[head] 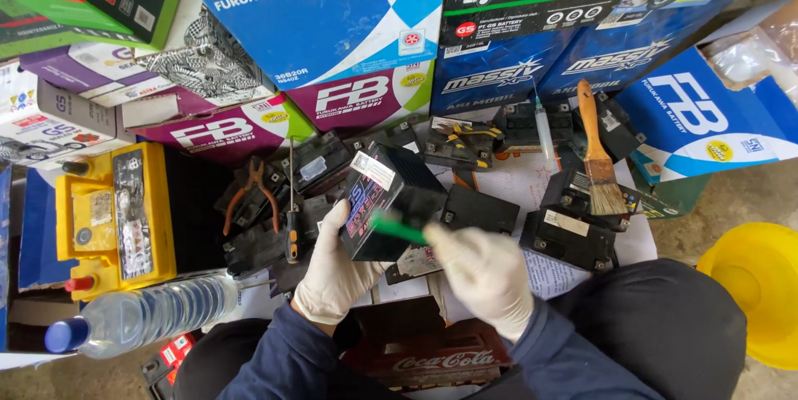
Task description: Cleaning and inspecting small batteries using a toothbrush and a screwdriver
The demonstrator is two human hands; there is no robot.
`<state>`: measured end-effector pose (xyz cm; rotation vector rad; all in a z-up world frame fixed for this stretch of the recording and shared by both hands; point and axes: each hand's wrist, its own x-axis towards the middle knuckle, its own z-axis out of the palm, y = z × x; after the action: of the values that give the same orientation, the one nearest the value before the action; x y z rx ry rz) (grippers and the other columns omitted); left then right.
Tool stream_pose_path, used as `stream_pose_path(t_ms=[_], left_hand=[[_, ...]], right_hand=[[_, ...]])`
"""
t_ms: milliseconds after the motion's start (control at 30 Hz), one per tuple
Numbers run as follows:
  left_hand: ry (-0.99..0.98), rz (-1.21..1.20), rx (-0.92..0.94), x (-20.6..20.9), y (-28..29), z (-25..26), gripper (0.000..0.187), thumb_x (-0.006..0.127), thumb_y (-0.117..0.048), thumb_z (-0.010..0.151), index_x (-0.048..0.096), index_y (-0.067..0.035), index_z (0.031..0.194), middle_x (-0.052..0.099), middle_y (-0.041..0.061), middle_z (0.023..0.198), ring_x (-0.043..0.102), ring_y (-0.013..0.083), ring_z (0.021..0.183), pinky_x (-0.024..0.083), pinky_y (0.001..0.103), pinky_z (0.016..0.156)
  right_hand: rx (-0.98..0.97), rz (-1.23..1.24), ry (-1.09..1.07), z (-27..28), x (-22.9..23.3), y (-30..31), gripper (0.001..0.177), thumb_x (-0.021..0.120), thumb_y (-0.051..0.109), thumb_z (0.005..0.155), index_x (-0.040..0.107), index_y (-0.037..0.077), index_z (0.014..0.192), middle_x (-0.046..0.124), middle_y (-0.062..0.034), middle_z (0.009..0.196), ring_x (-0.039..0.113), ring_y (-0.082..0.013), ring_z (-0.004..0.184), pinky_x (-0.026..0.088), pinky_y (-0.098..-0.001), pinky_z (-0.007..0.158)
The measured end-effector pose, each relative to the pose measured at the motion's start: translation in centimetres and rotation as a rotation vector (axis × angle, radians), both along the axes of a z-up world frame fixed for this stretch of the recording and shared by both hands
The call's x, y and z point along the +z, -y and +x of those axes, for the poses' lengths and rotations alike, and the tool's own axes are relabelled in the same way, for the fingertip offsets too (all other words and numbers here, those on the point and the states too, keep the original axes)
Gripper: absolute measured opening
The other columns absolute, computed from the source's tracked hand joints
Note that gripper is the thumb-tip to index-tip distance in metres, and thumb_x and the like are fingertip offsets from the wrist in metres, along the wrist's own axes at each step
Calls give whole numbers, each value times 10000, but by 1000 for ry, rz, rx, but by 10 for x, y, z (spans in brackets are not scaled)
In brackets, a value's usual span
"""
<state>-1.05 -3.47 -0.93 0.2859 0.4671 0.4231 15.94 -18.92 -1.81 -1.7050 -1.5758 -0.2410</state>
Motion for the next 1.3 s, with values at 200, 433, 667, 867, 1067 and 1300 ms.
stream_pose_path(t_ms=[200,433,667,867,1067,1300], left_hand=[[-33,-80,31,-3,5,0,549,660,-459,944,641,-45,1304,759,137,1084,741,260,921,637,395,790],[56,-270,61,-7,2,1,669,657,-484,925,580,-22,1402,649,208,1366,633,365,1233,560,486,992],[-12,-254,61,-16,3,-4,673,651,-547,897,604,-87,1386,660,191,1348,655,346,1161,571,491,937],[26,-287,40,-19,8,-6,713,675,-560,876,589,-91,1407,645,193,1380,636,385,1216,565,522,953],[43,-277,23,-18,9,-8,726,629,-598,899,587,-95,1419,634,224,1382,642,421,1179,576,518,917],[259,-303,17,3,7,4,652,623,-538,962,561,-74,1416,603,173,1343,619,283,1167,621,451,923]], right_hand=[[107,10,-32,-6,-10,7,521,772,110,983,573,225,1451,518,-3,723,441,-224,527,379,-433,472],[-87,13,-71,18,-19,10,426,779,103,963,669,197,1363,644,-15,872,593,-216,601,497,-366,528],[10,50,-132,17,-10,4,401,730,64,979,649,159,1361,635,-55,852,566,-232,604,462,-390,535],[-42,76,-340,20,-11,6,402,646,-31,995,632,87,1380,587,-58,777,518,-180,596,465,-315,565],[-9,109,-275,19,-17,14,378,656,1,1001,632,95,1366,663,-95,863,554,-205,611,480,-309,566],[120,83,-136,12,-25,12,414,710,92,1009,608,177,1401,639,-50,892,612,-198,649,521,-344,546]])
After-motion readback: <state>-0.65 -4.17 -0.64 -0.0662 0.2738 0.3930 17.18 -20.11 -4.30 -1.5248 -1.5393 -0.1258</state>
